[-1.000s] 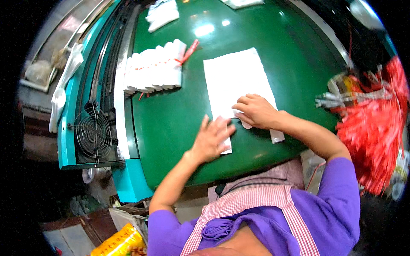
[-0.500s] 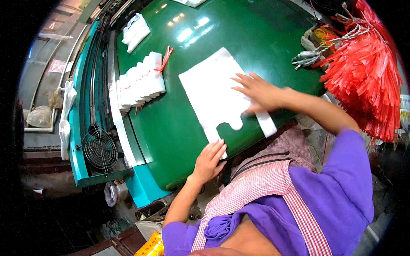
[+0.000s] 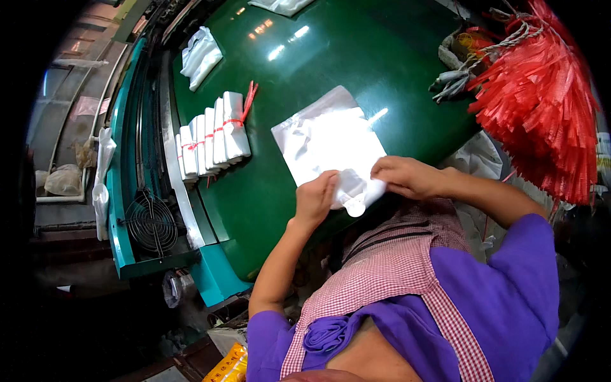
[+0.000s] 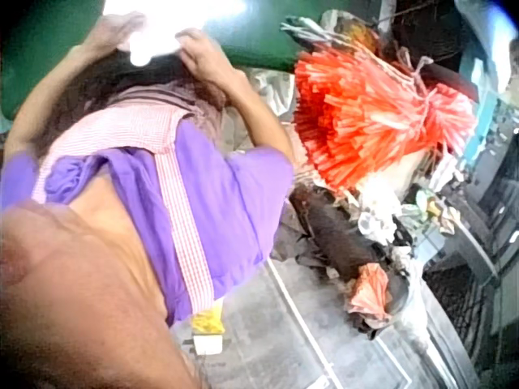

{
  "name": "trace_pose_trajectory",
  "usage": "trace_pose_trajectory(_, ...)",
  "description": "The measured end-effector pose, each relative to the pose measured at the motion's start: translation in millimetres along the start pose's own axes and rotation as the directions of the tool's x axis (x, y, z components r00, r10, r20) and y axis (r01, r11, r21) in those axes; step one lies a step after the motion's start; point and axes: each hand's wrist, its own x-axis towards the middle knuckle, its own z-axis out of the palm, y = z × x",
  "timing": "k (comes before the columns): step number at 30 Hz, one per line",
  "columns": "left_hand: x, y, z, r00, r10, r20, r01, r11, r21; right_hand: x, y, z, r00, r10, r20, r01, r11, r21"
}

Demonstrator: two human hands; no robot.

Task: The person repeatedly folds white rectangular items on a green table, wraps each with a red plastic strip, and ties it to form a bundle. The person stacks the finished bundles on the table. The person handles the items one at a time throughout the clip.

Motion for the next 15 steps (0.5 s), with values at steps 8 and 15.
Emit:
trace_pose_trajectory(8, -52, -1, 11, 0.936, 0.337, -0.102, -0.274, 0.88, 0.388, 47, -23, 26, 0.93, 0.349, 0.118, -0.307, 0.91, -0.279)
trace_pose_trajectory(15, -75, 7, 41, 0.928, 0.372, -0.025, -0.333, 0.856, 0.395, 35, 6, 49, 0.999, -0.031, -0.006, 0.019, 0.742, -0.67)
